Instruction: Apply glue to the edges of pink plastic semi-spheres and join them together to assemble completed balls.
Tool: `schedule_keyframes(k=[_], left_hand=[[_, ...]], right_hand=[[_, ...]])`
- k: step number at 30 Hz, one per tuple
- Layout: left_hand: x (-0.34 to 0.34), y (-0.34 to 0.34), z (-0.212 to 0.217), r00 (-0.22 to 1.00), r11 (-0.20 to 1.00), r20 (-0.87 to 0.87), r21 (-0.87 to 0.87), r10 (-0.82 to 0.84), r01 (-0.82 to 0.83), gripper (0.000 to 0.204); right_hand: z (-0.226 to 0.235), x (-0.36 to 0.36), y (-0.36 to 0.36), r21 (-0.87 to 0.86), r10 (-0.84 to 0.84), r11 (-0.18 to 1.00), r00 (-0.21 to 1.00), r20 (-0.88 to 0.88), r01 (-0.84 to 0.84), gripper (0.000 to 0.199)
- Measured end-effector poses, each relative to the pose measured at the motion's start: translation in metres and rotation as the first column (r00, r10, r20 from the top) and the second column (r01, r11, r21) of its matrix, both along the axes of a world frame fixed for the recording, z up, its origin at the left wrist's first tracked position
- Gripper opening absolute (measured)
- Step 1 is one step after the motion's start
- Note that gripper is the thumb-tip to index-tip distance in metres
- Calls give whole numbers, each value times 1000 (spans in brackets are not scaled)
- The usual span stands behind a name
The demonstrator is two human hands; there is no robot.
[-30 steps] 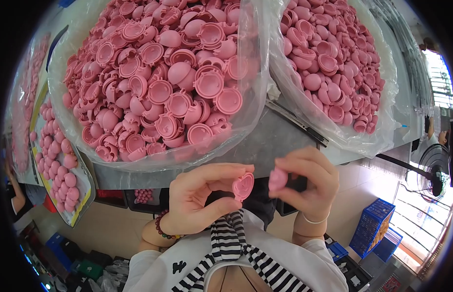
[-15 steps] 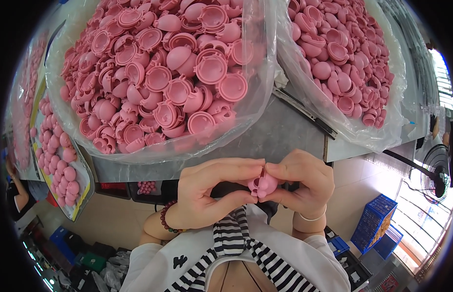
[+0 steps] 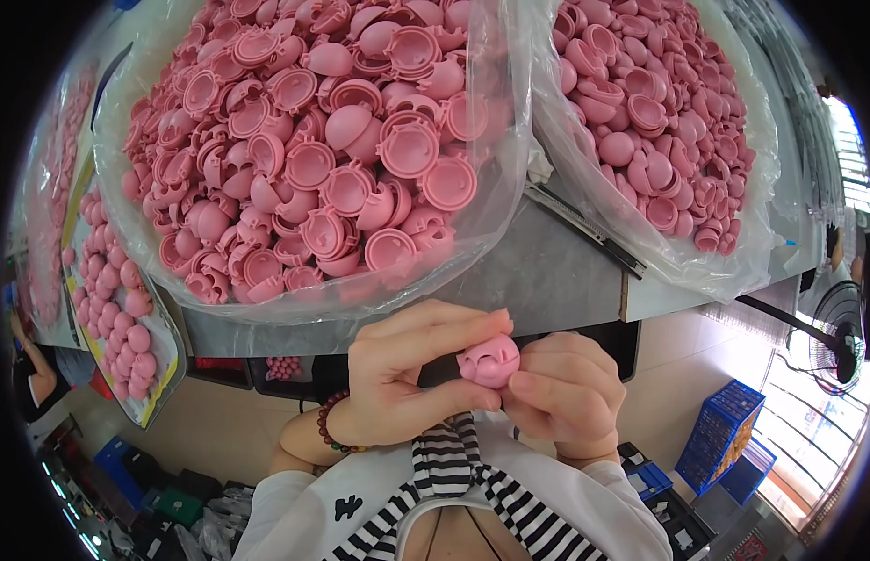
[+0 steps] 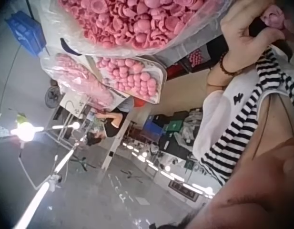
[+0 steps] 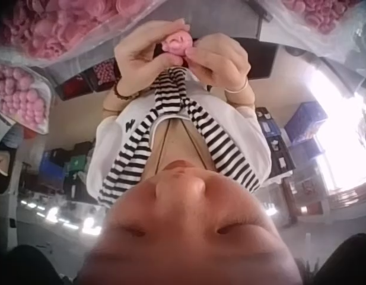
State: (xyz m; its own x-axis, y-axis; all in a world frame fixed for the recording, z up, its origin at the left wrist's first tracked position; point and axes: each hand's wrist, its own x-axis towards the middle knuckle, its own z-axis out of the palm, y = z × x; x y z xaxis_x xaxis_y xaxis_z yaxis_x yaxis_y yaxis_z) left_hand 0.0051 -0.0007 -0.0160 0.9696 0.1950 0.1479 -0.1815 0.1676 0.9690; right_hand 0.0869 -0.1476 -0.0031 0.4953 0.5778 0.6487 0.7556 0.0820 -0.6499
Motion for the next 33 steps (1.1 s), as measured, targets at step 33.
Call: schedule_keyframes(k=[33], left_hand=[[-13,23,23,961,777,93,-570,-262,267,31]], right_hand=[[-32,237,-265,-222,-787,607,536,-307,763,28]])
